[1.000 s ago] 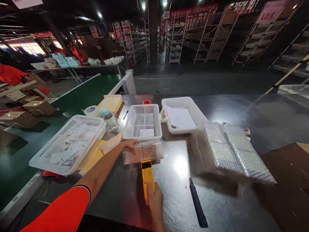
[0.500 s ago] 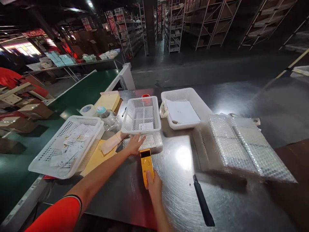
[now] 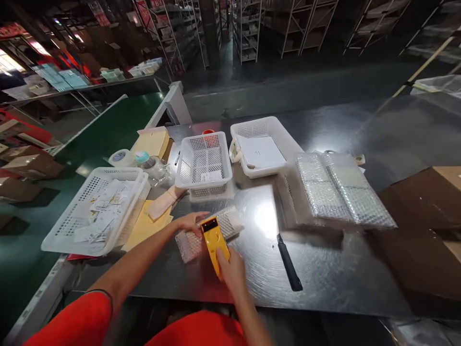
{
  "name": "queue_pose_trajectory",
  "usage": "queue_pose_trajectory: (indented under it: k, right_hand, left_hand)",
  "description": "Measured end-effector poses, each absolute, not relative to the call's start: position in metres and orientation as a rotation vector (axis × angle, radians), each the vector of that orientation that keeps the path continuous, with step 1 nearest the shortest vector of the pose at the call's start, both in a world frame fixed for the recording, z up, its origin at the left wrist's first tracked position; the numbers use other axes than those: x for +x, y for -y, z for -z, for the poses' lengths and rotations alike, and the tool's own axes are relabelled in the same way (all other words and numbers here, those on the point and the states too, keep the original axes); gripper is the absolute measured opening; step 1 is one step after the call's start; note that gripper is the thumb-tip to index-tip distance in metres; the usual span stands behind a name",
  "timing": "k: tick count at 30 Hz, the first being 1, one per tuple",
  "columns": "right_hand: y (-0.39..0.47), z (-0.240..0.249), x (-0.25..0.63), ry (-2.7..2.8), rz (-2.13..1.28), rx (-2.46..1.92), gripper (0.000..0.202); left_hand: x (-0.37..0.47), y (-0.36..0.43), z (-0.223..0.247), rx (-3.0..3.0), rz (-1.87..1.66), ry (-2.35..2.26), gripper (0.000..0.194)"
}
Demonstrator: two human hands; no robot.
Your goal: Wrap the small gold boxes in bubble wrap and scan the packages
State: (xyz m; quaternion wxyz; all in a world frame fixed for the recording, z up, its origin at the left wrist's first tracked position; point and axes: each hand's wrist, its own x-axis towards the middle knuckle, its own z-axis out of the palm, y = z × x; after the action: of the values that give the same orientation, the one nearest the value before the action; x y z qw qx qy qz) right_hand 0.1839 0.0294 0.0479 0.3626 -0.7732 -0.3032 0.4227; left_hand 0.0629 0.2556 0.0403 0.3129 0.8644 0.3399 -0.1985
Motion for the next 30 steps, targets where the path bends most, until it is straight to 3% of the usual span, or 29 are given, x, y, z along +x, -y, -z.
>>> queue_pose_trajectory:
  k: [6,9,12,21,30]
  right_hand:
    - [-0.102,-0.070,0.187,0.799,-1.068,-2.155,0.039]
    - [-0.101,-0.073,0.186,0.801,-1.071,-2.156,0.037]
    - [-0.081,-0.069,0.186,0.787,-1.067,-2.119,0.037]
    - [0.029,-0.040,0.172,0.688,-1.063,-2.155,0.037]
    - [-0.047,-0.043,0.203,0.635,-1.018,-2.413,0.037]
  left_hand:
    - [0.051,-0.235,-0.049,2.451,0.527,-1.094,0.112]
    - [0.051,-0.204,-0.042,2.558,0.493,-1.221,0.105]
    - [0.054,-0.196,-0.038,2.609,0.476,-1.244,0.102]
    - [0.053,-0.200,-0.038,2.639,0.459,-1.206,0.129]
    - [0.060,-0.204,-0.040,2.605,0.531,-1.248,0.127]
